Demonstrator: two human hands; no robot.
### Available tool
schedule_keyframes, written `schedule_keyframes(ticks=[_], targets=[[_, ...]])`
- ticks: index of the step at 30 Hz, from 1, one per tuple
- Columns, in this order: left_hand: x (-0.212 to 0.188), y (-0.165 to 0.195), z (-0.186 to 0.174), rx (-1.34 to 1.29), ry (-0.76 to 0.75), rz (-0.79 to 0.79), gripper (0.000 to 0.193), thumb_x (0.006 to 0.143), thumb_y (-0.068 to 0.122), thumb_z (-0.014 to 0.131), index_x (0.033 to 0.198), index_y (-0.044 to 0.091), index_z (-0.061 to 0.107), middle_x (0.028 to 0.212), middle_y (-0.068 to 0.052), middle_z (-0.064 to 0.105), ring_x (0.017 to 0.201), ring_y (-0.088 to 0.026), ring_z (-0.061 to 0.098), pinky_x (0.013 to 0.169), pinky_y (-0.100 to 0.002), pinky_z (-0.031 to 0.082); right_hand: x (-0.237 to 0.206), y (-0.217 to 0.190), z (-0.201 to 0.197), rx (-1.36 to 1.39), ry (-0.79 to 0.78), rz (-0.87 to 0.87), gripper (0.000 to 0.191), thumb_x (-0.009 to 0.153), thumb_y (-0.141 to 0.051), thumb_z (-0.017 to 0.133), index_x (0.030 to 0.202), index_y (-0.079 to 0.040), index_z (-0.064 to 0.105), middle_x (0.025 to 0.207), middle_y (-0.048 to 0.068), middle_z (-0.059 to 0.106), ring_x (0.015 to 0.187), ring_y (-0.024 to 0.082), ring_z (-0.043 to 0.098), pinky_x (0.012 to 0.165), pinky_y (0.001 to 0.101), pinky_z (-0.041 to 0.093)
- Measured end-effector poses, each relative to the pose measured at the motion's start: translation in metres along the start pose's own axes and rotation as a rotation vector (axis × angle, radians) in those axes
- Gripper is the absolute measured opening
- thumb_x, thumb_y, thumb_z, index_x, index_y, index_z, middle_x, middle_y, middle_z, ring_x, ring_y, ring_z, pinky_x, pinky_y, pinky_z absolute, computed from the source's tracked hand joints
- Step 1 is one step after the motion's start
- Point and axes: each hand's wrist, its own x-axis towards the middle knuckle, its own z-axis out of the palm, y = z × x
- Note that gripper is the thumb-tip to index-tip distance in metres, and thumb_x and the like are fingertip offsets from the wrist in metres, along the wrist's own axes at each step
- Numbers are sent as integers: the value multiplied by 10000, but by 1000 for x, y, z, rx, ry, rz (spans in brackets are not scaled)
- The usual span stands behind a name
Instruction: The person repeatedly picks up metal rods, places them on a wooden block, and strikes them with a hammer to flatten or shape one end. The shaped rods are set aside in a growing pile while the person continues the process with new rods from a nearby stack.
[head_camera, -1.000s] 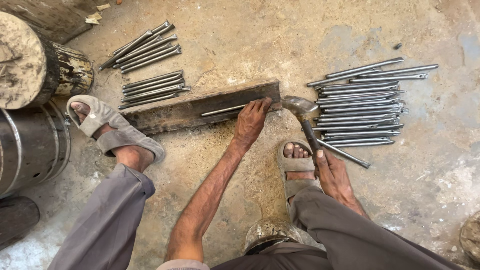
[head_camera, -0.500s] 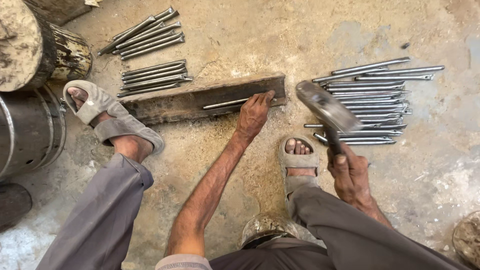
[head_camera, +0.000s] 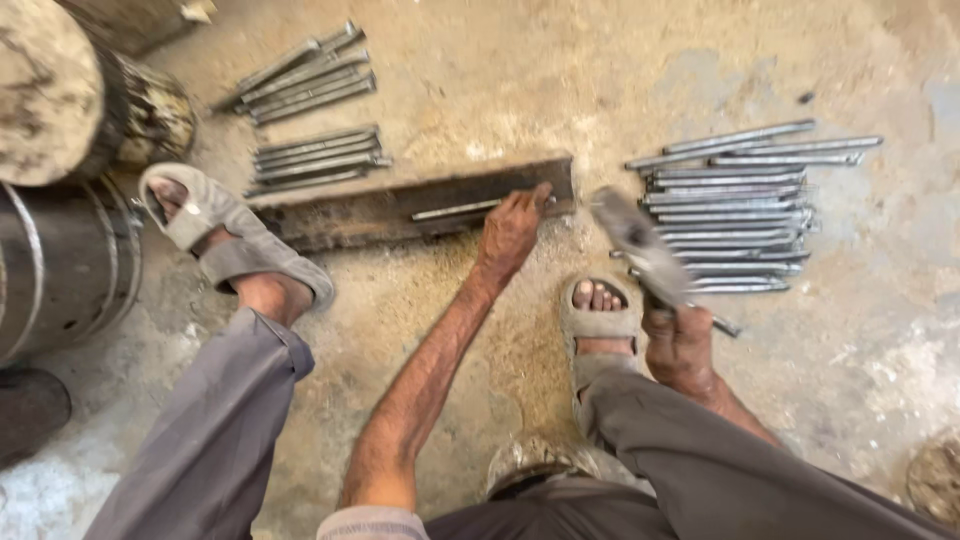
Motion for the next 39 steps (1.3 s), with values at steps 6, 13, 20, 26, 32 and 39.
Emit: schedule_keyframes(ticks=[6, 13, 20, 26, 32, 39], targets=[[4, 10, -20, 2, 85, -1, 507, 938, -80, 589, 1422, 9, 466, 1042, -159, 705, 945, -280, 695, 786, -357, 640, 5, 3, 6, -13, -84, 296, 417, 1087, -372, 471, 990, 3, 627, 586, 32, 473, 519, 127, 429, 469, 337, 367], [-53, 49, -42, -199, -392, -260, 320, 1120, 246, 575, 1395, 101, 502, 1025, -117, 705, 891, -237, 684, 718, -367, 609, -26, 47, 9, 264, 2, 509, 557, 1121, -482, 416, 853, -18, 567, 652, -16, 445, 561, 98, 377, 484, 298, 325], [-57, 16, -58, 130, 108, -271, 562, 965, 171, 712, 1477, 67, 504, 1429, -167, 544, 1306, -306, 505, 1090, -544, 422, -38, 77, 20, 187, -18, 663, 555, 1074, -499, 448, 879, -10, 621, 631, 24, 458, 565, 116, 386, 502, 317, 334], [-35, -29, -80, 245, -147, -387, 463, 948, 185, 721, 1352, 12, 575, 1206, -200, 550, 1114, -316, 523, 1005, -542, 426, -44, 70, 26, 135, -71, 555, 593, 1073, -512, 418, 880, 3, 638, 640, 57, 511, 584, 153, 445, 529, 359, 395], [-39, -34, -91, 258, -82, -196, 352, 970, 173, 687, 1274, 35, 576, 1115, -158, 575, 1021, -295, 539, 903, -499, 461, -35, 62, 28, 61, -112, 539, 602, 1063, -531, 406, 918, 4, 640, 630, 96, 542, 594, 174, 485, 562, 385, 445], [-76, -4, -88, -195, -218, -346, 263, 1075, 212, 556, 1319, 116, 540, 804, -139, 682, 570, -237, 587, 446, -423, 461, -23, 50, 24, 25, -152, 508, 523, 1051, -498, 416, 1093, -42, 667, 576, 137, 561, 532, 211, 541, 515, 426, 446]])
